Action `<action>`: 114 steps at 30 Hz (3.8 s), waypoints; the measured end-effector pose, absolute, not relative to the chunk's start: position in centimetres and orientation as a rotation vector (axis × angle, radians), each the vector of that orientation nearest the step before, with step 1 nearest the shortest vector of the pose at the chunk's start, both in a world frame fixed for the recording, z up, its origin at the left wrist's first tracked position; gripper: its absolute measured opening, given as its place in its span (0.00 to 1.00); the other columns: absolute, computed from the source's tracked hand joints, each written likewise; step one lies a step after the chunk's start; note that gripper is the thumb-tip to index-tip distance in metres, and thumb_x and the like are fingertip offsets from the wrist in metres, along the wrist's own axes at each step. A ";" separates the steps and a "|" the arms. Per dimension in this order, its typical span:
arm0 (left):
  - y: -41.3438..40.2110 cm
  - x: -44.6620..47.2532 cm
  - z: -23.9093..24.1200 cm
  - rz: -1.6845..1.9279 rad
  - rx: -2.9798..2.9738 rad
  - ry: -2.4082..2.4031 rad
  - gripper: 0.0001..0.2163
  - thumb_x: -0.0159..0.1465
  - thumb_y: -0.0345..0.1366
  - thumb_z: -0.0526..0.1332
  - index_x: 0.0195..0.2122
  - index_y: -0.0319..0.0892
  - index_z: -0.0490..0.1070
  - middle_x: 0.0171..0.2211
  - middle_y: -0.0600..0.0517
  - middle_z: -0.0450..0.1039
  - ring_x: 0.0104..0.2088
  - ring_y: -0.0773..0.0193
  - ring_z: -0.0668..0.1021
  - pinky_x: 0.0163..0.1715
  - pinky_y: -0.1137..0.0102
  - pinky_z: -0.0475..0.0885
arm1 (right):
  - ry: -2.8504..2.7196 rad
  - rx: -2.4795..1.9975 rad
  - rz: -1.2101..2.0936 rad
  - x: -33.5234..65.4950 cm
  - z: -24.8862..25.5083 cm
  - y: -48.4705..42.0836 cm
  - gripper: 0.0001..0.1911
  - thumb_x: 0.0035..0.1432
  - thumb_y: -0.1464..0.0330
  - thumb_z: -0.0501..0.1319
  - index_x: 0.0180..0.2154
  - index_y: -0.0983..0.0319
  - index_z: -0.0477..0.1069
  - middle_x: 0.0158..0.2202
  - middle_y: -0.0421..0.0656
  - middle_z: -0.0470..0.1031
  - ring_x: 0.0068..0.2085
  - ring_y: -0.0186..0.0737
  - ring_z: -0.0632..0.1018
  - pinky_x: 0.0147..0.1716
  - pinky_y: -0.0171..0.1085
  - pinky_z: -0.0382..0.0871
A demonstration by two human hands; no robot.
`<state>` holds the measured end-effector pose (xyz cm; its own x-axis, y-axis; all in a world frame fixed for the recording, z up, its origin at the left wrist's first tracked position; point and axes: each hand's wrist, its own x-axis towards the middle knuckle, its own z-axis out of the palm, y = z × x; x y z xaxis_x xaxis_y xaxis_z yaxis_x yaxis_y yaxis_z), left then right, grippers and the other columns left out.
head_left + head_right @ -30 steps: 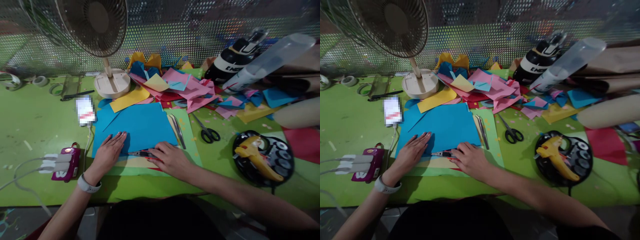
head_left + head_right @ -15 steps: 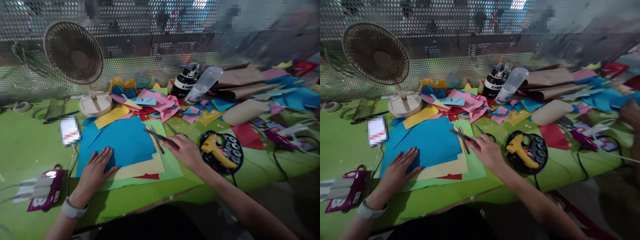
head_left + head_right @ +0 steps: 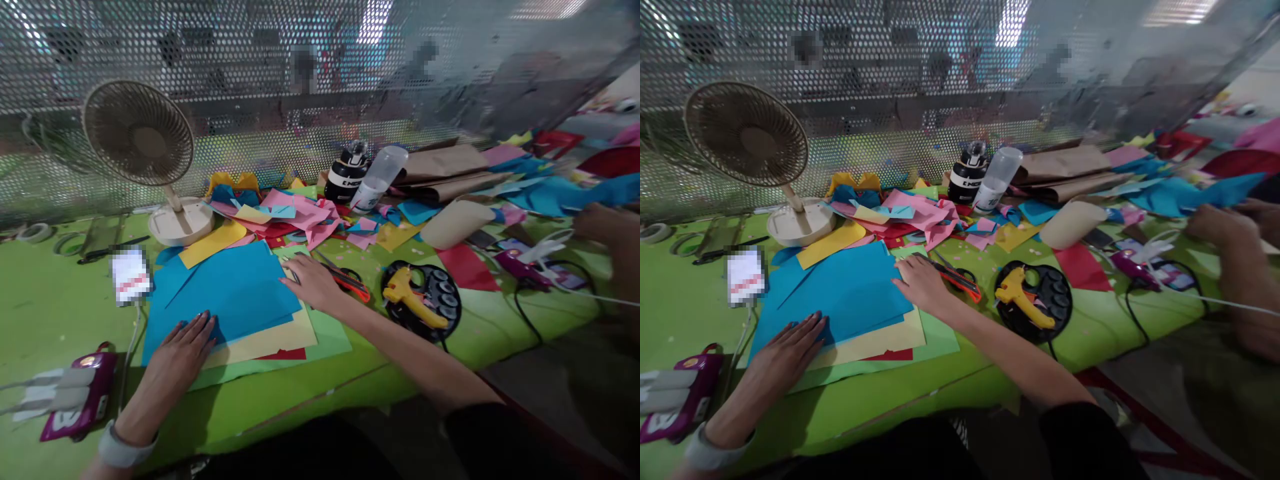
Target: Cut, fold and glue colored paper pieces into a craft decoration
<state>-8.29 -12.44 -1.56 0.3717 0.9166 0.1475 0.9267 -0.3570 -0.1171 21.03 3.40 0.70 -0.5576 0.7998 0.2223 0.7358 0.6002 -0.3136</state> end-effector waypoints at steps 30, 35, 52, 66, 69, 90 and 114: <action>-12.7 -7.6 -0.9 -0.133 -2.280 -1.746 0.26 0.69 0.49 0.46 0.61 0.40 0.62 0.61 0.41 0.63 0.60 0.46 0.67 0.56 0.45 0.62 | -2.341 -1.271 0.560 17.0 1.1 7.1 0.10 0.61 0.63 0.56 0.41 0.62 0.69 0.30 0.44 0.74 0.34 0.44 0.74 0.33 0.37 0.61; -11.7 -4.4 0.9 -0.269 -2.373 -1.679 0.40 0.60 0.61 0.53 0.65 0.38 0.53 0.63 0.39 0.57 0.62 0.43 0.63 0.60 0.47 0.57 | -2.078 -1.313 0.774 17.6 -0.5 5.6 0.19 0.62 0.65 0.51 0.53 0.63 0.61 0.32 0.43 0.74 0.30 0.40 0.74 0.29 0.36 0.66; -11.0 -4.2 -0.1 -0.398 -2.474 -1.659 0.15 0.68 0.34 0.50 0.48 0.42 0.74 0.46 0.47 0.79 0.43 0.56 0.81 0.37 0.64 0.79 | -2.371 -0.776 0.592 23.1 -0.5 -0.2 0.30 0.55 0.74 0.54 0.60 0.58 0.61 0.64 0.49 0.58 0.65 0.50 0.58 0.60 0.55 0.56; -10.1 -3.0 1.0 -0.624 -2.479 -2.003 0.14 0.69 0.42 0.51 0.35 0.43 0.73 0.32 0.50 0.78 0.31 0.62 0.80 0.27 0.70 0.74 | -2.354 -1.099 0.939 20.6 -0.6 -0.7 0.16 0.67 0.59 0.52 0.29 0.60 0.66 0.26 0.38 0.70 0.27 0.34 0.71 0.26 0.32 0.61; -9.6 -2.5 0.8 -0.534 -2.333 -1.938 0.13 0.69 0.40 0.52 0.48 0.42 0.71 0.41 0.46 0.78 0.38 0.58 0.80 0.34 0.67 0.74 | -2.377 -1.249 0.923 19.9 -0.5 0.0 0.13 0.66 0.61 0.54 0.31 0.60 0.66 0.28 0.38 0.72 0.27 0.34 0.71 0.26 0.32 0.58; -10.6 -1.9 0.4 -0.668 -2.438 -1.972 0.14 0.67 0.43 0.55 0.49 0.41 0.68 0.38 0.46 0.77 0.37 0.58 0.78 0.35 0.66 0.71 | -2.393 -1.144 1.004 20.9 -0.4 0.3 0.12 0.67 0.62 0.52 0.34 0.60 0.68 0.30 0.39 0.74 0.33 0.36 0.74 0.32 0.35 0.63; -7.9 -3.1 -0.4 -0.724 -2.355 -2.142 0.09 0.67 0.42 0.56 0.33 0.44 0.68 0.30 0.51 0.73 0.33 0.60 0.74 0.35 0.66 0.66 | -2.747 -0.660 0.191 20.8 -3.4 -4.1 0.45 0.61 0.43 0.44 0.65 0.72 0.49 0.68 0.54 0.48 0.68 0.51 0.45 0.66 0.54 0.40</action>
<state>-3.09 -7.89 -0.38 0.0443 0.9703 0.2377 0.9157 -0.1346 0.3787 20.85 -4.07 -3.43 -0.8461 0.4621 0.2657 0.4208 0.8850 -0.1990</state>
